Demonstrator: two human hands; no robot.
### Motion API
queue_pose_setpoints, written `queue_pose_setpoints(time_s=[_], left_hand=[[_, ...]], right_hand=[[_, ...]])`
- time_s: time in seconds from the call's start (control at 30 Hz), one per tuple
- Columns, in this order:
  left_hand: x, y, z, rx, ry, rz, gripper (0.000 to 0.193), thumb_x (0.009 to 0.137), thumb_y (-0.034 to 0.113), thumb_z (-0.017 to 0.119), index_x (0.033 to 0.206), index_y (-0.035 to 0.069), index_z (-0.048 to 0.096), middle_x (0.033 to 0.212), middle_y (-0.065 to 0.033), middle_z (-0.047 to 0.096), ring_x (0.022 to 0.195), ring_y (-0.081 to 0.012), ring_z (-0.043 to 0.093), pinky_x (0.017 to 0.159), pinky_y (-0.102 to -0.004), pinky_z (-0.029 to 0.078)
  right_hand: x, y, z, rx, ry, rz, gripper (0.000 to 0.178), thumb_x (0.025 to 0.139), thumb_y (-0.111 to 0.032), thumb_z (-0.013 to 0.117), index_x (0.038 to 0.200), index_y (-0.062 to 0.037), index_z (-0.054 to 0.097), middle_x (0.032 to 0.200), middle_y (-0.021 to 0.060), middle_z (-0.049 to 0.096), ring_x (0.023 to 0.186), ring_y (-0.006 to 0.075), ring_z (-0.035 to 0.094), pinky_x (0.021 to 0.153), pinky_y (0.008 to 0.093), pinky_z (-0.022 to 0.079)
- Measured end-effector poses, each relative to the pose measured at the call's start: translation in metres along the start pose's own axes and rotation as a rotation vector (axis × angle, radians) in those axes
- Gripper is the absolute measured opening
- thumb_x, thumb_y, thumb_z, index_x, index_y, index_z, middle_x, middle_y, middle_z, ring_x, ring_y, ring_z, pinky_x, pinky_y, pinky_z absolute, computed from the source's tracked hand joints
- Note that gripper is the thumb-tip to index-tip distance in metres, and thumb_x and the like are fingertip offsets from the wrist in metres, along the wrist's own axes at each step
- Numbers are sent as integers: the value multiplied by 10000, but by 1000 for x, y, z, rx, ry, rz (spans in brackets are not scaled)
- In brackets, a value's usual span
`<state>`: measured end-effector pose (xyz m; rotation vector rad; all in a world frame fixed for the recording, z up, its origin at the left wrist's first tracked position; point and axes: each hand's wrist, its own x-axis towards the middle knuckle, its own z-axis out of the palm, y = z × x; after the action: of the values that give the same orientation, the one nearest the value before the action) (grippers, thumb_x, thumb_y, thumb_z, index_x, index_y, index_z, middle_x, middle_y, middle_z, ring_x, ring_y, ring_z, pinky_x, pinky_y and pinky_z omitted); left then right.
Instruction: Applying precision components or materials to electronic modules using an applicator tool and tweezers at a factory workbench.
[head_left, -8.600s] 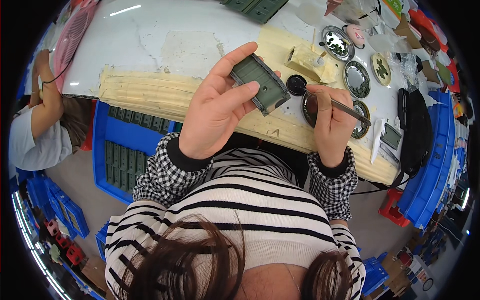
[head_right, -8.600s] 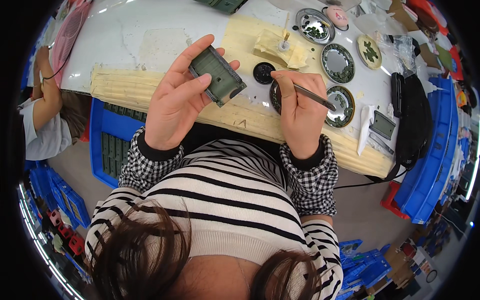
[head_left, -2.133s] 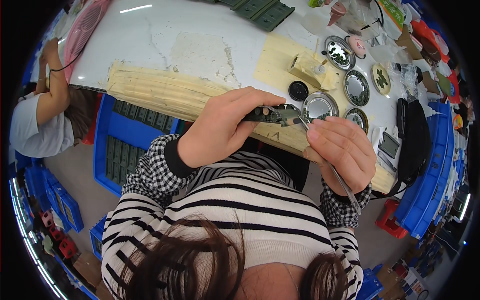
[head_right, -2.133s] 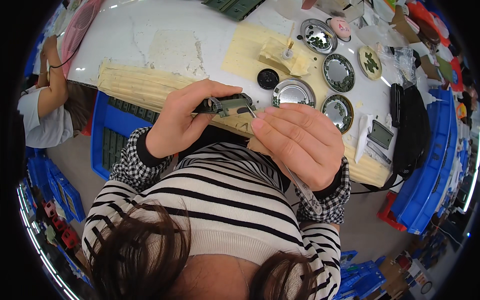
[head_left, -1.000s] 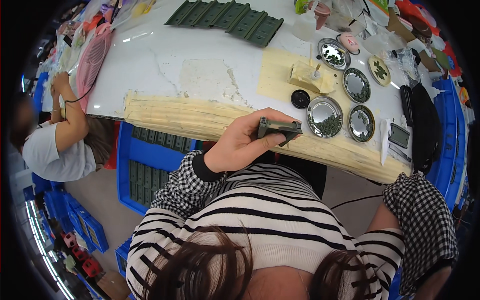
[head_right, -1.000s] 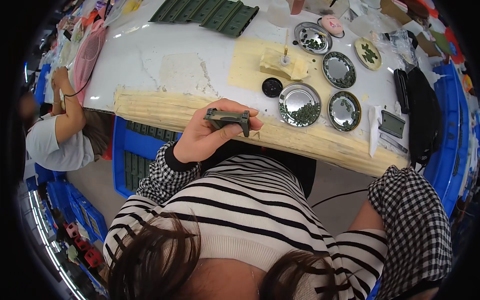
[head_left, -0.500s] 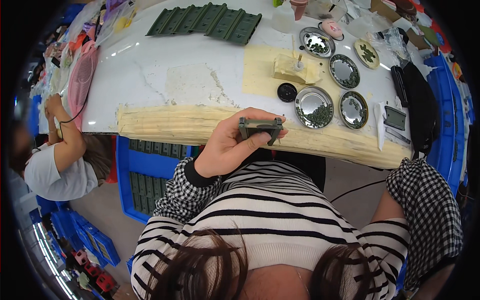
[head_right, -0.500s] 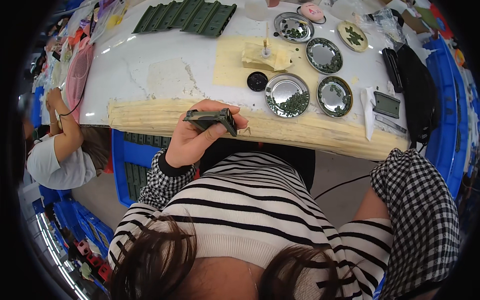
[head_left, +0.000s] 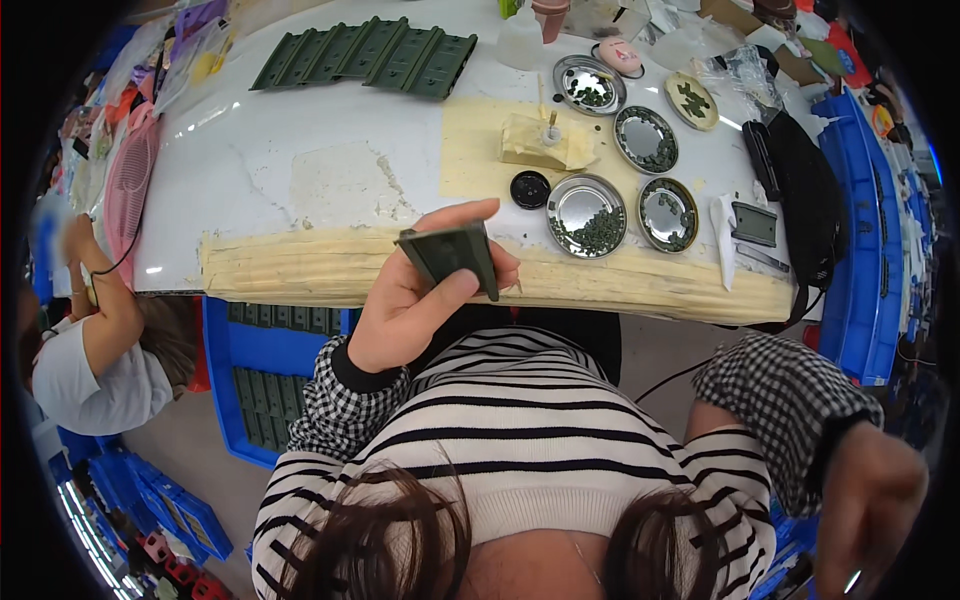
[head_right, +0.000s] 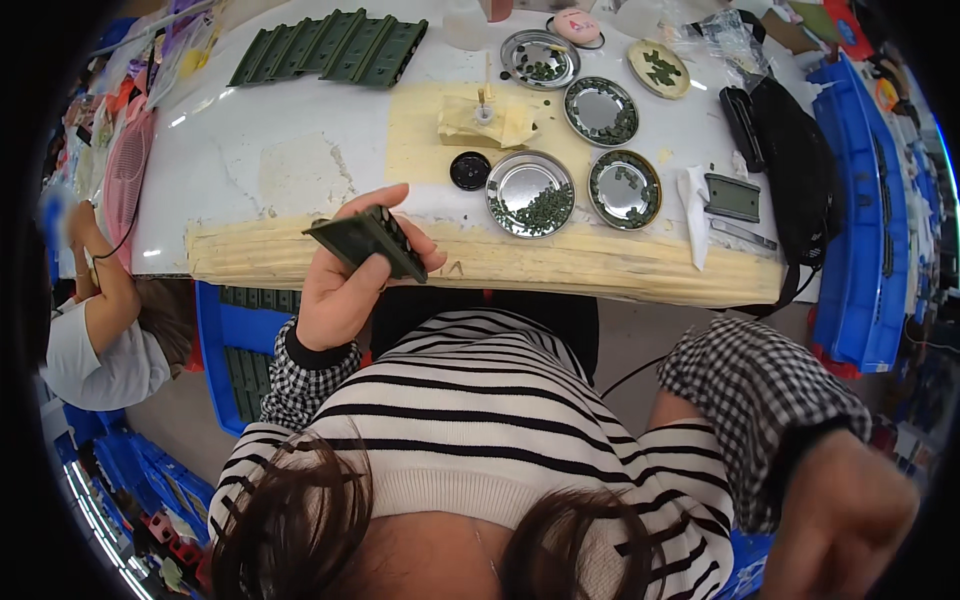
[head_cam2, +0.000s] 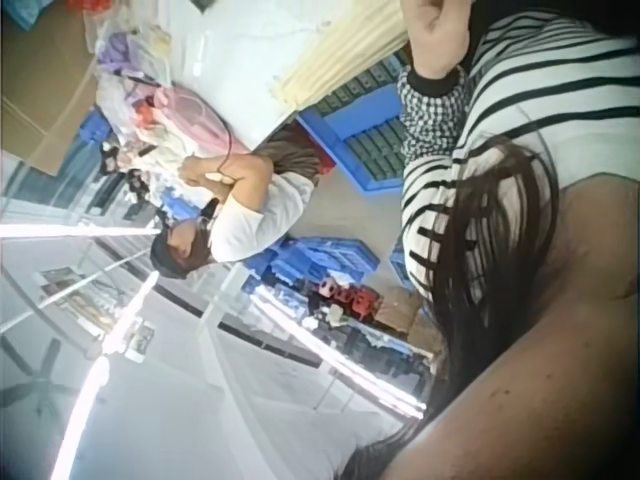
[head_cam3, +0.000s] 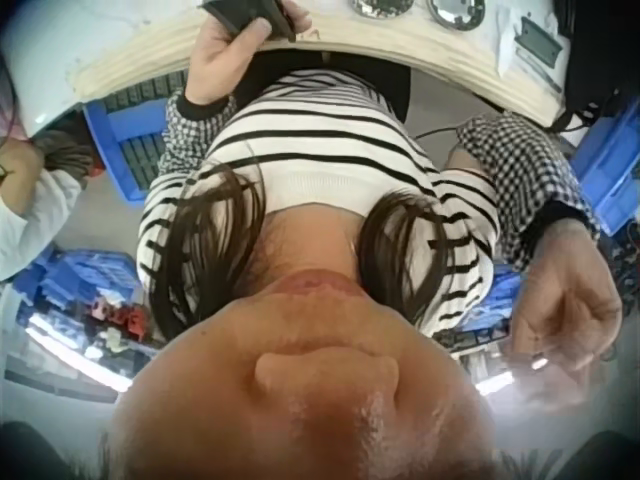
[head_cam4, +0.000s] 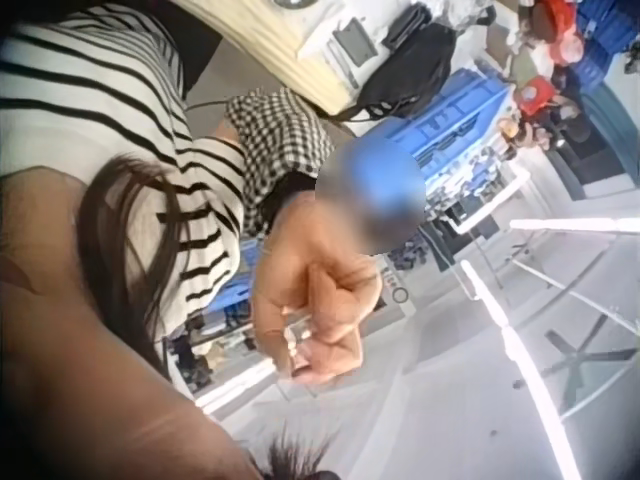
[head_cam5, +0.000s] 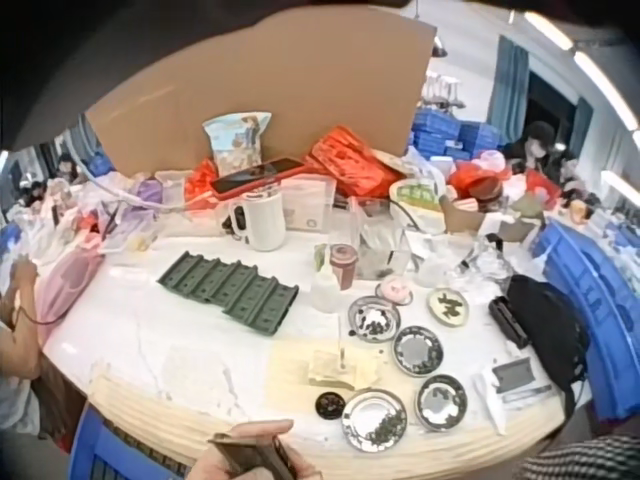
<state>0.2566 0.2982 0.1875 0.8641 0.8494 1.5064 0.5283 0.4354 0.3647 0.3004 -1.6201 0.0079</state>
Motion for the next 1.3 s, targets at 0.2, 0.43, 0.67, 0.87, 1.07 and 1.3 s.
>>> queue_pose_setpoints(time_s=[0.2,0.43,0.67,0.87,1.07,1.3], left_hand=[[1,1,3,-412,-30,-12,758,987,553,239,1489,-5,128,1176,-133,521,1081,-269,565,1055,-533,378],[-4,-3,-1,-419,-35,20,696,951,418,495,1416,-46,266,1107,-140,539,1008,-237,592,963,-463,477],[-10,-9,-13,-385,42,-104,612,859,184,663,1338,-31,349,1071,-139,569,810,-232,655,802,-400,562],[1,-1,3,-391,198,-130,421,975,140,517,1331,12,331,1162,-193,571,869,-238,669,813,-361,567],[11,5,24,-161,316,-35,478,1001,91,437,1443,69,256,1313,-231,480,1041,-265,628,879,-369,551],[10,-8,27,-29,241,-43,274,988,70,489,1243,5,566,1169,-83,544,1043,-154,616,881,-270,514]], right_hand=[[-110,76,48,-139,-629,1176,137,831,-6,683,965,23,685,841,0,656,697,28,528,602,172,389],[-166,137,65,-57,-1170,923,147,816,-55,675,943,19,678,876,120,688,761,202,649,700,275,501],[-172,150,68,57,-1248,973,167,800,-79,656,938,14,672,872,148,667,799,267,643,732,330,493],[-175,148,67,-80,-1306,771,174,768,-16,616,942,-7,599,885,126,614,802,286,614,717,354,480],[-161,130,66,-185,-1203,713,173,763,-2,625,926,-14,567,880,112,593,759,283,603,670,355,478],[-110,32,108,-30,-841,563,284,657,11,680,929,-28,607,827,81,584,613,219,614,513,286,491]])
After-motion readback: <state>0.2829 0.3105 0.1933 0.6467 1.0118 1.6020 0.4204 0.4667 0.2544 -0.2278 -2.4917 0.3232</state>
